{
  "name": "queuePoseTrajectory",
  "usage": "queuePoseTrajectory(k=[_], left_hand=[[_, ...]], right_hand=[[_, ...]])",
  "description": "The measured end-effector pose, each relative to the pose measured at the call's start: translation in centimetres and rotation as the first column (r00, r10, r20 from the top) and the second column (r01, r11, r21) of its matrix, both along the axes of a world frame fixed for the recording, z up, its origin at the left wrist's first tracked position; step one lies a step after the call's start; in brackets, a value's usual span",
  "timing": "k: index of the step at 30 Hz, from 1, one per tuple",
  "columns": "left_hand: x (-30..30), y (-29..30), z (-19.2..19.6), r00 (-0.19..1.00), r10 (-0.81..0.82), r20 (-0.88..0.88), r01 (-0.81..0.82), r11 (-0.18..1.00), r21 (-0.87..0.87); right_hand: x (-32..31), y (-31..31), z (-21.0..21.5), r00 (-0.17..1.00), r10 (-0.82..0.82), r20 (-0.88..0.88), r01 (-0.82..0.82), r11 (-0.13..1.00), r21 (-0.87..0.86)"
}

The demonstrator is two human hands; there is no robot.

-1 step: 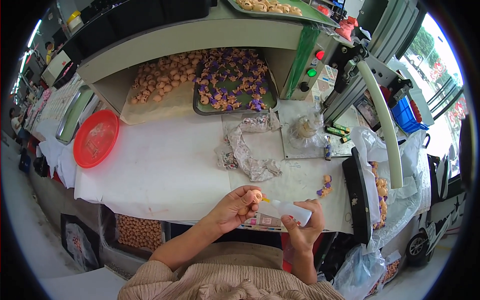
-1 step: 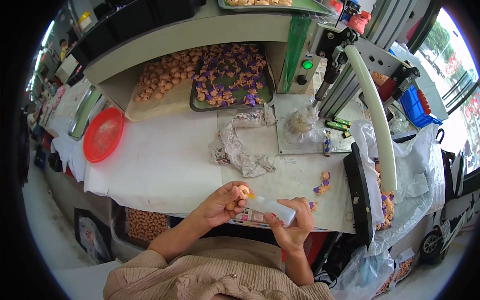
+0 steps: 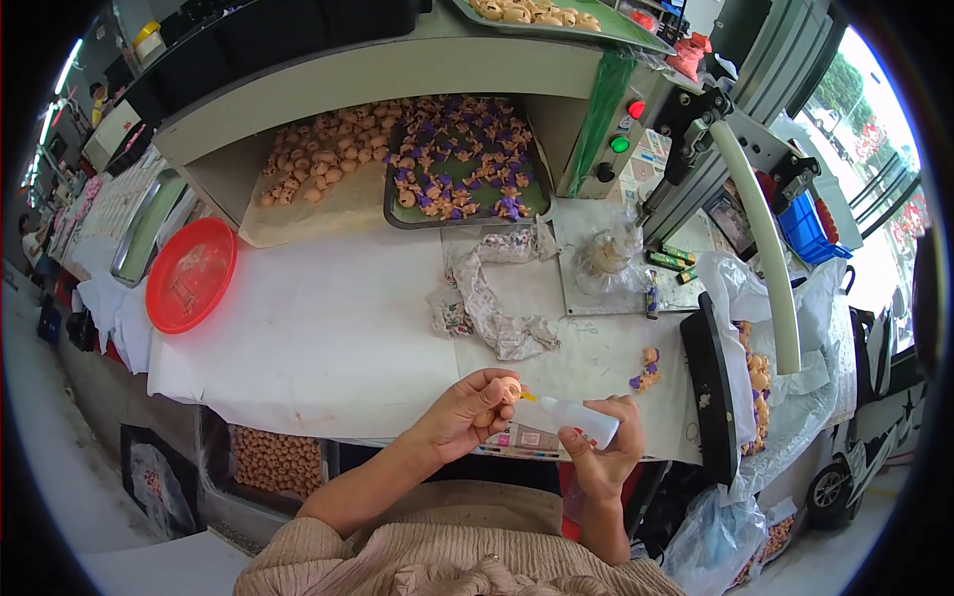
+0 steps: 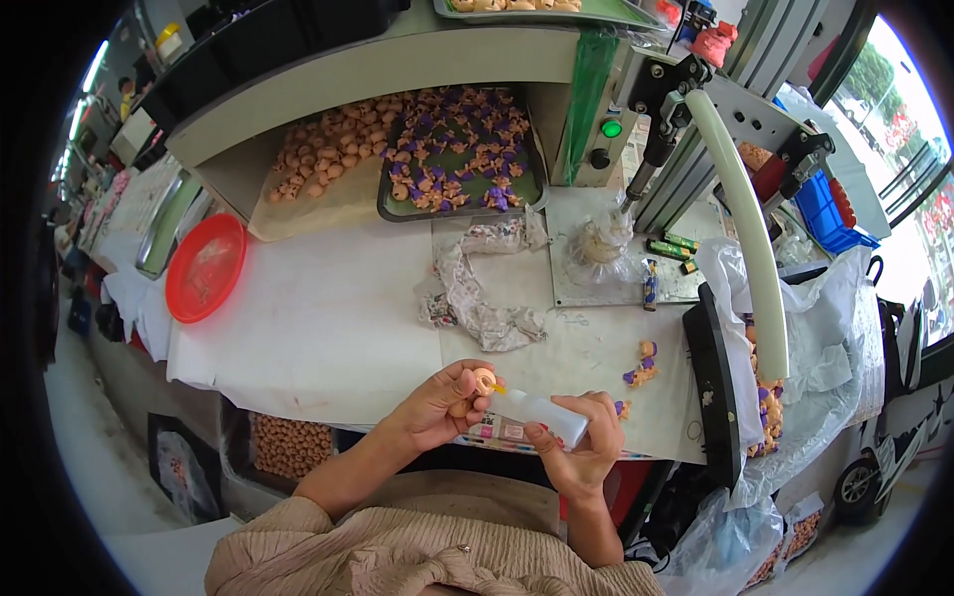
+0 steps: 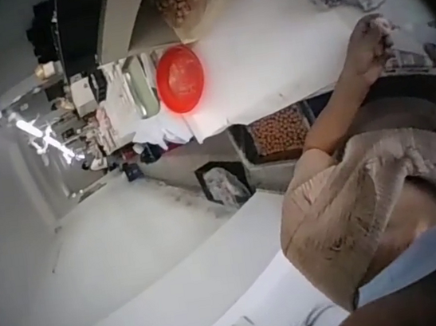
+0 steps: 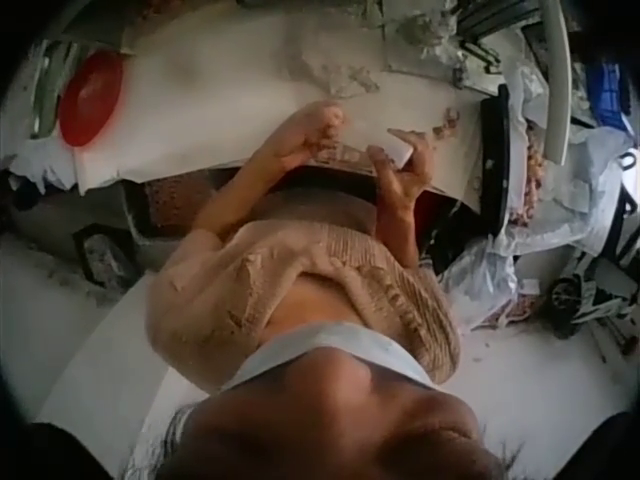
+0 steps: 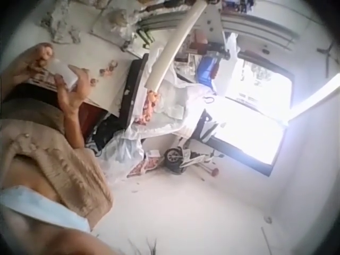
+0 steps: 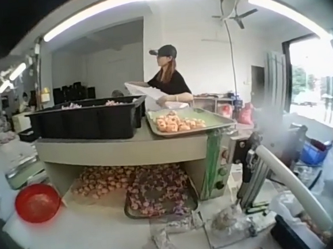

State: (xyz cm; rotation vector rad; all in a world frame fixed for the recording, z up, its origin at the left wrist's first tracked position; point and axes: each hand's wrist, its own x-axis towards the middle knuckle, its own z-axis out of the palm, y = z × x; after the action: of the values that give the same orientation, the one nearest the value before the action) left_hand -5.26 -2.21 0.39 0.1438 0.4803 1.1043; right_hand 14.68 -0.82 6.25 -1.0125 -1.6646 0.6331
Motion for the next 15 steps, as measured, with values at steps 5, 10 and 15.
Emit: queuePoseTrajectory(k=[5, 10, 15], left_hand=[[-0.03, -0.11, 0.10, 1.000, -0.004, -0.008, 0.004, 1.000, -0.006], [-0.21, -0.14, -0.22, 0.999, -0.033, -0.032, 0.033, 0.999, 0.001], [-0.10, -0.08, -0.33, 0.999, -0.033, -0.022, 0.033, 0.999, 0.007]], right_hand=[[-0.26, 0.13, 0.02, 0.999, 0.014, 0.040, -0.015, 1.000, 0.010], [-0.07, 0.20, 0.17, 0.999, -0.001, 0.053, 0.001, 1.000, 0.012], [0.26, 0.03, 0.53, 0.997, -0.029, 0.066, 0.029, 1.000, -0.001]])
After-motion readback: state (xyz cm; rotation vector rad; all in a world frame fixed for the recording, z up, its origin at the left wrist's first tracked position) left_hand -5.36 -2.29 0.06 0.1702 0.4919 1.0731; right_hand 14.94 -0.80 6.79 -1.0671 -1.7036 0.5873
